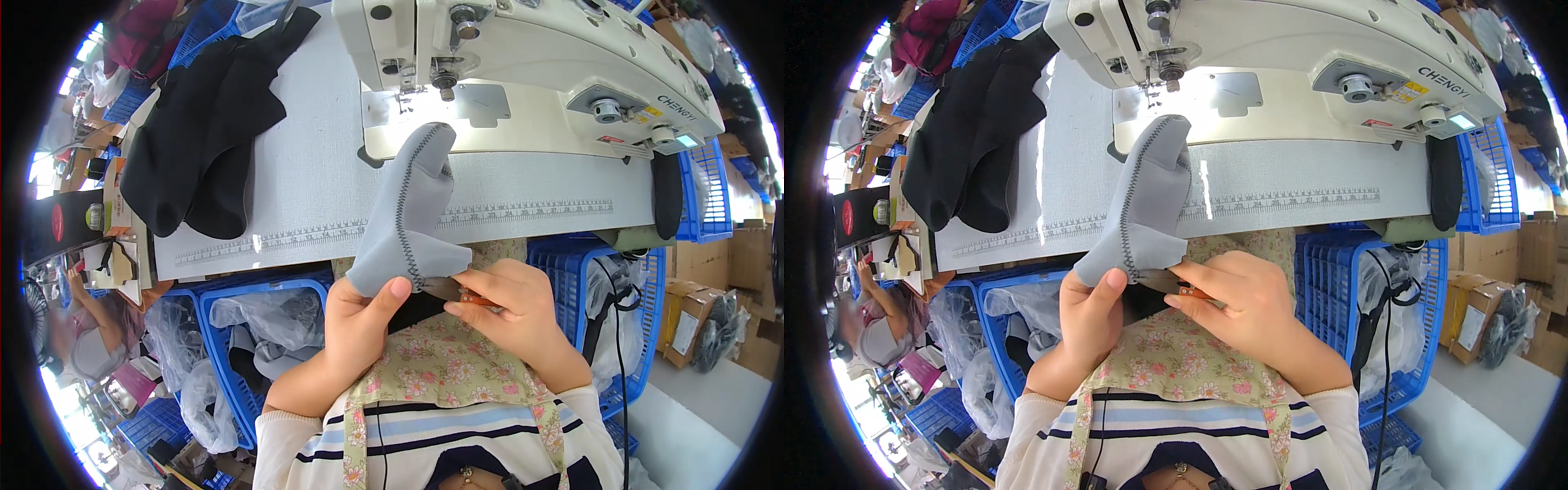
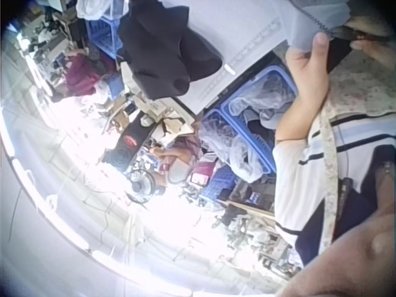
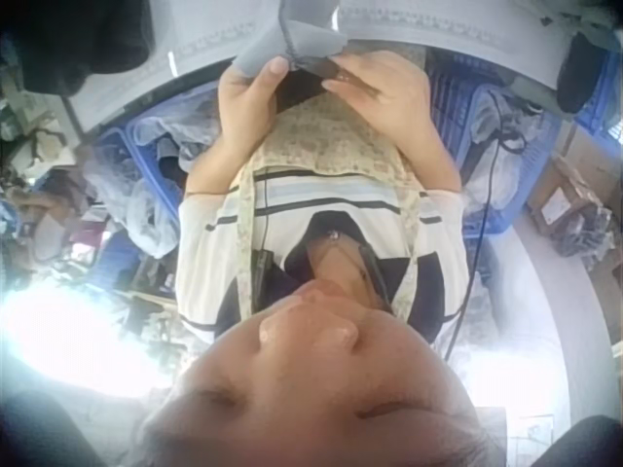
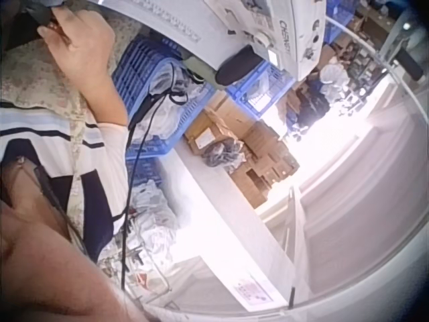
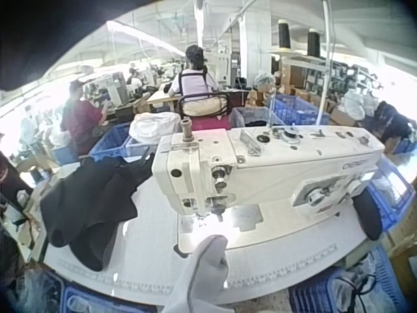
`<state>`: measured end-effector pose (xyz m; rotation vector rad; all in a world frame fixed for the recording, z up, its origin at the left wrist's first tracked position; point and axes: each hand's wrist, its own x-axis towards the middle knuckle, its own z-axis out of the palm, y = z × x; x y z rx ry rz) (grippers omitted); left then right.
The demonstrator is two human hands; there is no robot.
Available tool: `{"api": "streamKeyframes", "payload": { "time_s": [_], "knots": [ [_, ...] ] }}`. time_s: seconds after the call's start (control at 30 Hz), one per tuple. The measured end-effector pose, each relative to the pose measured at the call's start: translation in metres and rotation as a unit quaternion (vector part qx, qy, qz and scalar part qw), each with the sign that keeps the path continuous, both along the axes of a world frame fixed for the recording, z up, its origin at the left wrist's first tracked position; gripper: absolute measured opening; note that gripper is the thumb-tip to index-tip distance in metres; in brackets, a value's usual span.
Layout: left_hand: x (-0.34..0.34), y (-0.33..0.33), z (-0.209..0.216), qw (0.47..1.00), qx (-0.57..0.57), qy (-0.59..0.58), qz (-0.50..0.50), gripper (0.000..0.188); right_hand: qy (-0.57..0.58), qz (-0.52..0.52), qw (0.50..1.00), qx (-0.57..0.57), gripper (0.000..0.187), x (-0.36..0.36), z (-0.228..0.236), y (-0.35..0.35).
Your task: The person sews black fabric pieces using an industrial sewing machine, then trims the excess thread and edges with scissors. They repeat this process for multiple glove components, handling the fabric and tools with both hands.
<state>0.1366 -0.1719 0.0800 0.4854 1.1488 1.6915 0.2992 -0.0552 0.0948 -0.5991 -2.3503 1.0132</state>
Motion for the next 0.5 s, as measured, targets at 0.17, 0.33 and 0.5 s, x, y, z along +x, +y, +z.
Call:
{"api": "streamKeyframes", "payload": {
  "time_s": [0.17, 0.33, 0.5],
  "knots": [
    [-0.001, -0.001, -0.002, 1.000, -0.002, -0.004, -0.005, 0.024, -0.008, 0.001, 1.000, -0.006, 0.032, 0.001, -0.001, 0.001],
    [-0.001, -0.004, -0.004, 1.000, -0.016, 0.008, -0.009, 0.023, 0.015, 0.012, 0.998, -0.055, 0.033, 0.003, 0.007, 0.003],
    [0.001, -0.004, -0.008, 0.999, -0.017, 0.030, -0.017, 0.020, 0.011, -0.026, 0.999, -0.045, 0.035, -0.003, 0.015, 0.000]
  ]
}}
